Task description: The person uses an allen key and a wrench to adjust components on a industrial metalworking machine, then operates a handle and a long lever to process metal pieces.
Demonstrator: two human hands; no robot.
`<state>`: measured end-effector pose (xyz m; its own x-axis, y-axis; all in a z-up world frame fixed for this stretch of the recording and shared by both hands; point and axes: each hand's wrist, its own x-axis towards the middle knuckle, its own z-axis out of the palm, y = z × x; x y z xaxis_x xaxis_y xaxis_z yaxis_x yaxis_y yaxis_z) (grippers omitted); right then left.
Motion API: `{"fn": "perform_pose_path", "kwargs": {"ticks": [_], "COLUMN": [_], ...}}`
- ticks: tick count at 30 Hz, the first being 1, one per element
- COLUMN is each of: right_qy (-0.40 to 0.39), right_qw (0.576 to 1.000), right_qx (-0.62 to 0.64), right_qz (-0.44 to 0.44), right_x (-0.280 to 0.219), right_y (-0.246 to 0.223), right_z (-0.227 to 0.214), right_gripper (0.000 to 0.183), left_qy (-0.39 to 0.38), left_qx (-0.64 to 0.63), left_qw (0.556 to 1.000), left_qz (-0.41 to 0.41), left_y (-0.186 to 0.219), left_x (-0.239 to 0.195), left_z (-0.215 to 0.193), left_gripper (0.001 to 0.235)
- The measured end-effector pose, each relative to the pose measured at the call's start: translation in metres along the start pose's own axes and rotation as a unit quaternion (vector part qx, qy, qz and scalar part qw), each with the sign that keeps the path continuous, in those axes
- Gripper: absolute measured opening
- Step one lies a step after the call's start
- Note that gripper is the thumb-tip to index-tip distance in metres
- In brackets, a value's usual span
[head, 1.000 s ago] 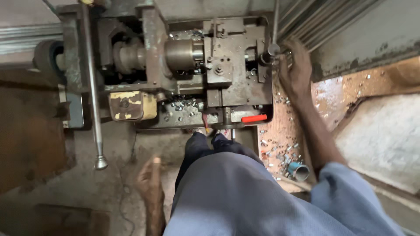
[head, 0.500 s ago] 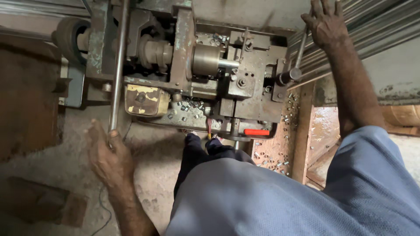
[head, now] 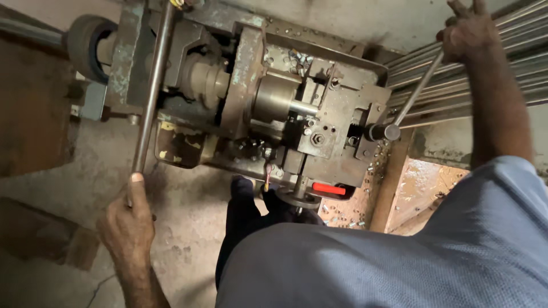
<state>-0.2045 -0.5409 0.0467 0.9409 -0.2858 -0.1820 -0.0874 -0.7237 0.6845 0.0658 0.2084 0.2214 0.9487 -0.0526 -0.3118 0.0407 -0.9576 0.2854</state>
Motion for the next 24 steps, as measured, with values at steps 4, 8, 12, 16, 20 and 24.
{"fn": "perform_pose_path", "kwargs": {"ticks": [4,8,12,16,20,24], "right_qy": [0.035,0.141,0.026,-0.277,-0.329,-0.377], "right_qw": [0.997,0.985,0.981,0.901,0.878,0.831], "right_qx": [0.017,0.086,0.175,0.268,0.224,0.206], "right_qz": [-0.067,-0.043,0.079,0.196,0.266,0.354], "right_x": [-0.009,-0.046,-0.117,-0.174,-0.223,-0.264], "right_y": [0.017,0.017,0.000,-0.018,-0.057,-0.105], "right_z": [0.033,0.049,0.050,0.034,0.011,-0.026], "right_gripper": [0.017,0.019,0.032,0.060,0.052,0.047], "left_qy": [0.054,0.086,0.131,0.115,0.092,0.070], "left_qx": [-0.010,-0.032,-0.009,-0.006,0.027,-0.048], "left_qw": [0.997,0.991,0.990,0.991,0.992,0.989], "left_qz": [0.054,0.095,0.057,0.074,0.081,0.121], "left_y": [0.000,-0.013,-0.019,-0.023,-0.023,-0.011], "left_x": [-0.004,-0.001,-0.001,0.004,0.004,-0.004], "left_z": [0.004,0.011,0.018,0.018,0.015,0.000], "left_gripper": [0.065,0.065,0.070,0.071,0.075,0.058]}}
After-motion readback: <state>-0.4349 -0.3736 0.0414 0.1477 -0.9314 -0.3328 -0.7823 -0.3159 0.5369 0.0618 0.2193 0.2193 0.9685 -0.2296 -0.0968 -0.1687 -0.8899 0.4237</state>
